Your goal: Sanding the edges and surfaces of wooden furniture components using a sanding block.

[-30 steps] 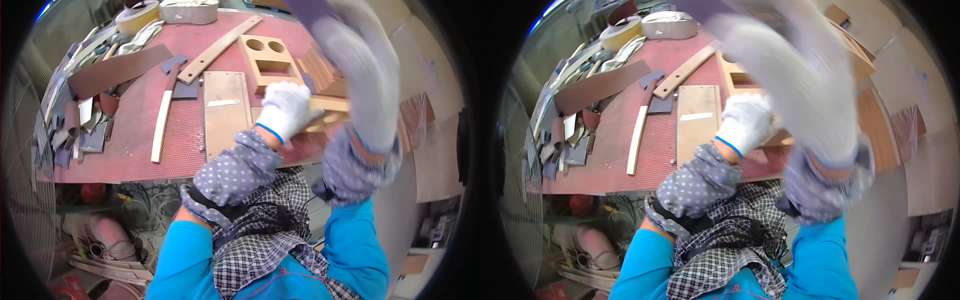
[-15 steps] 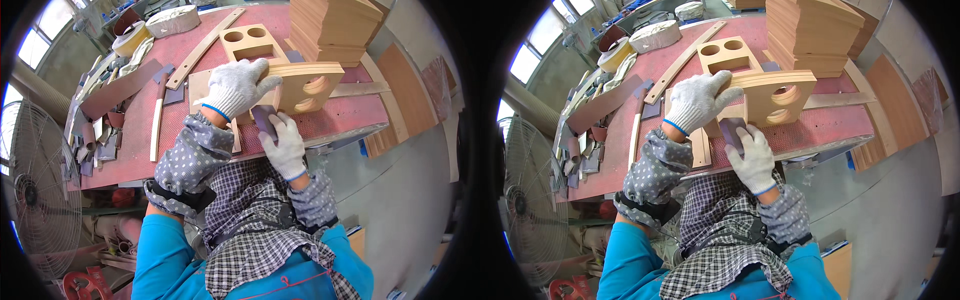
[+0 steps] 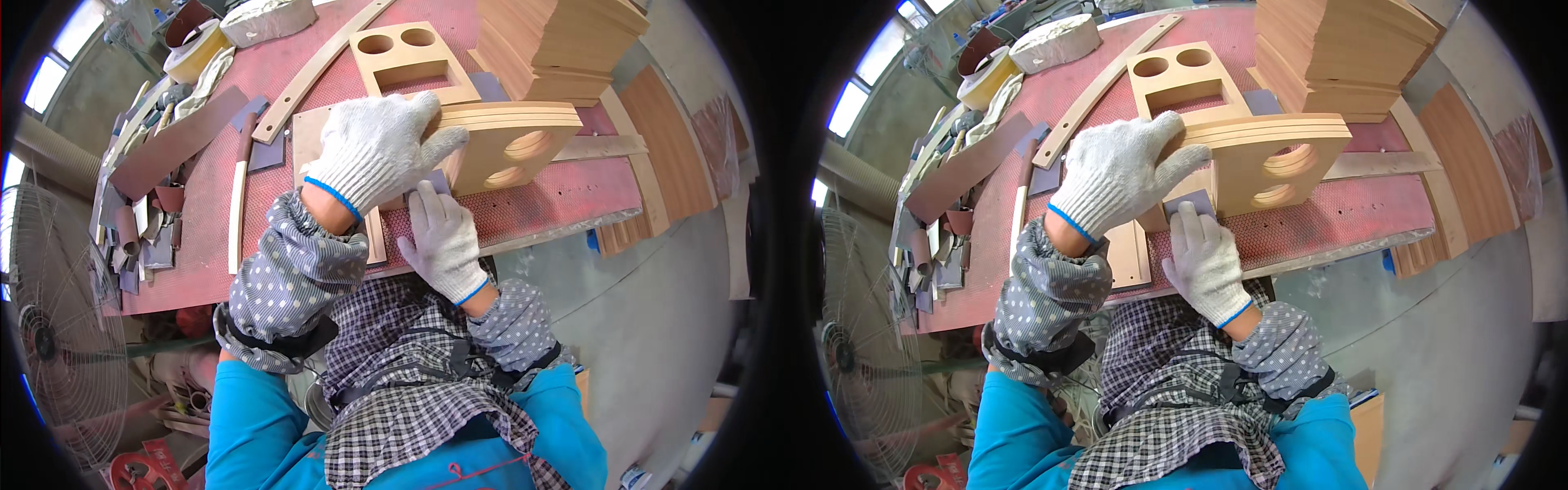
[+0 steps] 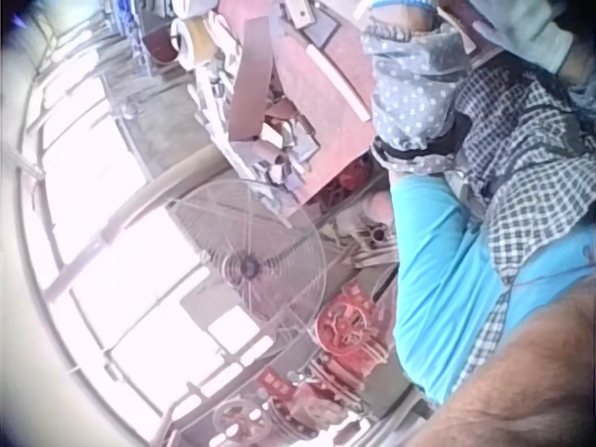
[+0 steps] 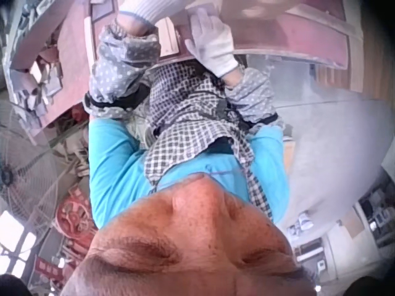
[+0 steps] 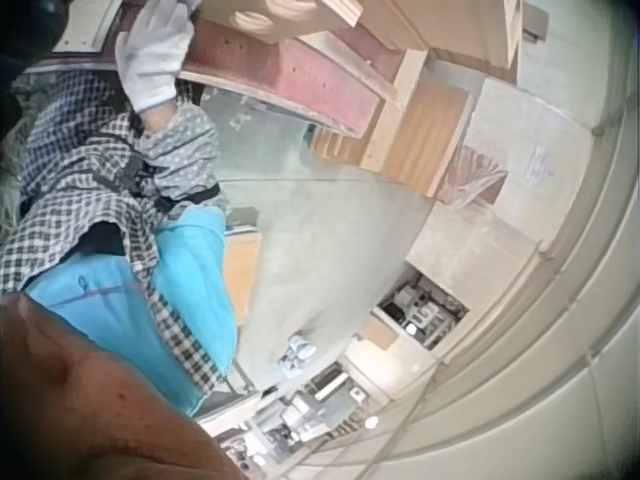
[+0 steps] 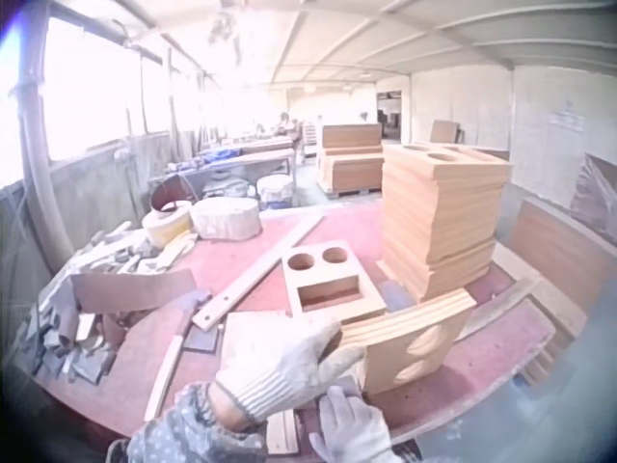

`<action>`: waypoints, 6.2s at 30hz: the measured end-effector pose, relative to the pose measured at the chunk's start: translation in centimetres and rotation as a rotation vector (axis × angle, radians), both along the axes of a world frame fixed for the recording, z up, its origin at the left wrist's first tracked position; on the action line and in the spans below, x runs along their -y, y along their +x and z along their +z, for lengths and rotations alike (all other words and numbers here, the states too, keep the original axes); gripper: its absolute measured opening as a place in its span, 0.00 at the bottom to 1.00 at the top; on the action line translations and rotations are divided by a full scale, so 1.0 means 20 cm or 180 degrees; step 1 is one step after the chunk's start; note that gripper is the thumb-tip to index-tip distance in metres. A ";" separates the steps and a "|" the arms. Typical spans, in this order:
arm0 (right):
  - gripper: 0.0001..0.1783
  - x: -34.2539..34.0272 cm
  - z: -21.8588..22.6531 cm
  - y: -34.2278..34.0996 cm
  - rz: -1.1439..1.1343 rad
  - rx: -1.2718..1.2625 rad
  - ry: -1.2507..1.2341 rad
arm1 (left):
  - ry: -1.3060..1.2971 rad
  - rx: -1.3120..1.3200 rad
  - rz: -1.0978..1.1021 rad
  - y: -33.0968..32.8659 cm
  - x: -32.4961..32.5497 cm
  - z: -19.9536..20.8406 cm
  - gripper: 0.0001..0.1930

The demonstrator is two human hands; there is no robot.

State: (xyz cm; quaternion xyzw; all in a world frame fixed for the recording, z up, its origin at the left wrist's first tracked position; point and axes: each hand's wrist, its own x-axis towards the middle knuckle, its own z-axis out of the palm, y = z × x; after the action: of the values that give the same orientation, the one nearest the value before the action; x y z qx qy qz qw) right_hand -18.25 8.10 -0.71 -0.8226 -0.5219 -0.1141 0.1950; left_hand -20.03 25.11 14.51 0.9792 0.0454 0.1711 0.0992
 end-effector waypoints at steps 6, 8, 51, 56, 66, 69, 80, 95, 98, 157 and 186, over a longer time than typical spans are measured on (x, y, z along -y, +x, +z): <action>0.46 -0.01 0.03 0.05 0.0357 0.0213 -0.0736 | 0.0118 -0.0096 -0.0073 0.02 -0.02 -0.02 0.27; 0.44 -0.03 -0.02 0.04 0.0328 0.0360 -0.0705 | 0.0054 0.0016 -0.0135 0.02 -0.03 -0.04 0.27; 0.13 0.03 0.00 0.10 0.0580 0.0701 0.0085 | 0.0135 0.0253 -0.0070 0.00 0.02 -0.04 0.25; 0.23 -0.19 0.30 0.13 0.0134 -0.1992 -0.1817 | 0.0195 0.0216 0.0026 -0.04 -0.01 -0.04 0.25; 0.29 -0.11 0.05 0.10 0.0506 -0.0160 -0.1040 | 0.0066 0.0357 -0.0045 -0.03 -0.01 -0.07 0.25; 0.29 0.04 -0.07 0.08 0.0541 0.0469 -0.0035 | -0.0021 0.0324 -0.0090 0.01 0.01 -0.08 0.25; 0.26 -0.03 -0.08 0.09 0.0344 0.0624 0.0022 | -0.0127 0.0352 0.0003 0.01 0.01 -0.07 0.24; 0.22 -0.21 0.07 0.10 -0.0226 -0.0172 -0.1961 | 0.0106 0.0286 0.0015 0.01 -0.03 -0.09 0.27; 0.22 -0.14 -0.13 0.06 -0.0085 0.0764 -0.0134 | 0.0084 0.0356 -0.0017 0.02 -0.02 -0.09 0.27; 0.27 0.00 0.04 0.07 0.0079 0.0486 0.0130 | -0.0011 -0.0017 0.0132 0.00 0.05 0.00 0.17; 0.25 0.01 -0.10 0.00 0.0228 0.0135 0.0625 | 0.0069 0.0235 0.0003 -0.01 0.03 -0.02 0.22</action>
State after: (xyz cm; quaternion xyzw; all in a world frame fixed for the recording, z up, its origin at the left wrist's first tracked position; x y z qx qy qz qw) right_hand -18.34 7.81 -2.62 -0.7777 -0.5413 -0.1750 0.2674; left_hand -20.18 24.47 14.07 0.9732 0.0403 0.2077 0.0901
